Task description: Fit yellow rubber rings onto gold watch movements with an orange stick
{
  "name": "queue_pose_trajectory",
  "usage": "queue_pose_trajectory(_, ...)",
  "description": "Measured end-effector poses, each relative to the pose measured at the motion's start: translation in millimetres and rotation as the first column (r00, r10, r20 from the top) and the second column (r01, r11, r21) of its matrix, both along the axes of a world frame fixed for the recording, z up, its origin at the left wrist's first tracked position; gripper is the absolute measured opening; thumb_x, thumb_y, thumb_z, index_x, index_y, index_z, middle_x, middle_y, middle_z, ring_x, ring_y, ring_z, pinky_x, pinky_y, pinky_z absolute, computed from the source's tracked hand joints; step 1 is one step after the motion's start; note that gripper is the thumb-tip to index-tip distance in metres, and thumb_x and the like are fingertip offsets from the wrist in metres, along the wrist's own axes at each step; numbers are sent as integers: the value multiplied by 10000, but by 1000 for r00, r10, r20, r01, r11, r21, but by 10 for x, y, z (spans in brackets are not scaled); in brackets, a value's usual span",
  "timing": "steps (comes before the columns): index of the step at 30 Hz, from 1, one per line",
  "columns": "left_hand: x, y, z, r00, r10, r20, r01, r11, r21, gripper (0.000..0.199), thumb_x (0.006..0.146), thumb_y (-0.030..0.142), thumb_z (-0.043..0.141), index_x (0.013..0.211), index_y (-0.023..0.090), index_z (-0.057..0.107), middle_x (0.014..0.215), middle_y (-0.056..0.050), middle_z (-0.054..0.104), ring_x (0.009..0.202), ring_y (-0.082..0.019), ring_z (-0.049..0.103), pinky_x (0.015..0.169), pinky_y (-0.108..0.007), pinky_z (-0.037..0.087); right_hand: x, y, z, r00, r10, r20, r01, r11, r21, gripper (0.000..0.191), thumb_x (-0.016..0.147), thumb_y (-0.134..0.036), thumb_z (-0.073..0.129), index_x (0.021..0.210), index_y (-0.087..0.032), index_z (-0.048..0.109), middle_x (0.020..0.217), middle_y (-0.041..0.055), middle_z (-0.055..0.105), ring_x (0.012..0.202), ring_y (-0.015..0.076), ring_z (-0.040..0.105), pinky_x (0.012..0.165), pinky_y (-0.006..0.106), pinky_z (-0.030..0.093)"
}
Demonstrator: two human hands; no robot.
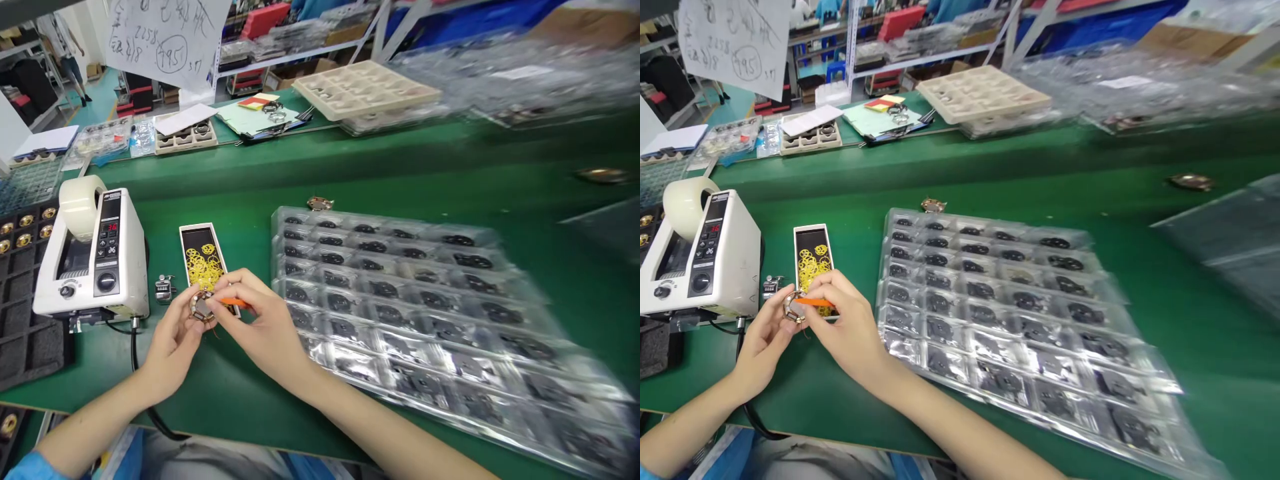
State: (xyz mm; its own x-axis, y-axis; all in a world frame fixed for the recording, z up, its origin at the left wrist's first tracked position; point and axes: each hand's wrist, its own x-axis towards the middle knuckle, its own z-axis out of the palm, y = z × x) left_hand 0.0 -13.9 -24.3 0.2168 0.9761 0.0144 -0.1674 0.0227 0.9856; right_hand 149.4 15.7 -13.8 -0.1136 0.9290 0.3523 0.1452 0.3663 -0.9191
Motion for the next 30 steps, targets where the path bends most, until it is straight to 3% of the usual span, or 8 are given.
queue_pose_trajectory(7,30,-2,37,999,47,27,-47,999,-21,363,884,310,619,1237,257,551,1294,-73,625,1109,-179,634,913,-258,529,-13,-4,-97,988,-87,126,57,973,225,154,827,-57,550,803,-204,590,866,33,576,787,155,599,578,238,510)
queue_pose_trajectory(11,62,30,71,988,155,21,-153,986,-64,327,809,368,700,1069,191,609,964,-60,730,852,-156,691,763,-245,561,-47,-23,-160,963,-147,227,61,936,347,127,847,-75,558,837,-202,555,880,44,586,814,174,604,640,277,509)
queue_pose_trajectory(14,72,53,80,967,256,-20,-256,962,-98,325,747,389,754,941,168,617,738,-11,704,689,-128,668,672,-221,552,-73,-38,-192,941,-212,265,93,912,400,93,869,-145,584,877,-204,514,867,47,589,794,184,600,623,282,498)
queue_pose_trajectory(18,83,59,81,966,254,-38,-257,958,-127,373,742,461,733,920,169,586,706,-12,696,654,-146,669,612,-239,560,-70,-22,-186,949,-103,299,27,968,248,39,894,-182,560,895,-208,531,871,42,587,772,175,601,605,270,499)
queue_pose_trajectory(23,68,34,7,972,212,-97,-217,975,-47,298,824,438,652,944,179,565,823,-31,709,719,-134,665,694,-250,566,-33,14,-166,967,73,243,-85,996,38,130,899,-177,531,772,-206,520,785,12,551,657,145,551,541,248,459)
queue_pose_trajectory(27,0,54,-13,955,71,-287,-76,997,-5,172,901,335,548,965,179,580,858,-32,700,731,-135,648,715,-252,538,8,32,-155,968,105,228,-105,994,-12,176,894,-184,521,722,-198,493,738,3,518,642,139,526,548,246,438)
queue_pose_trajectory(30,-48,97,57,913,5,-409,0,1000,10,132,880,278,556,854,165,619,762,-18,674,694,-136,619,684,-238,490,29,29,-115,974,104,199,-112,993,32,168,884,-172,541,723,-197,500,735,0,533,657,135,539,545,232,430)
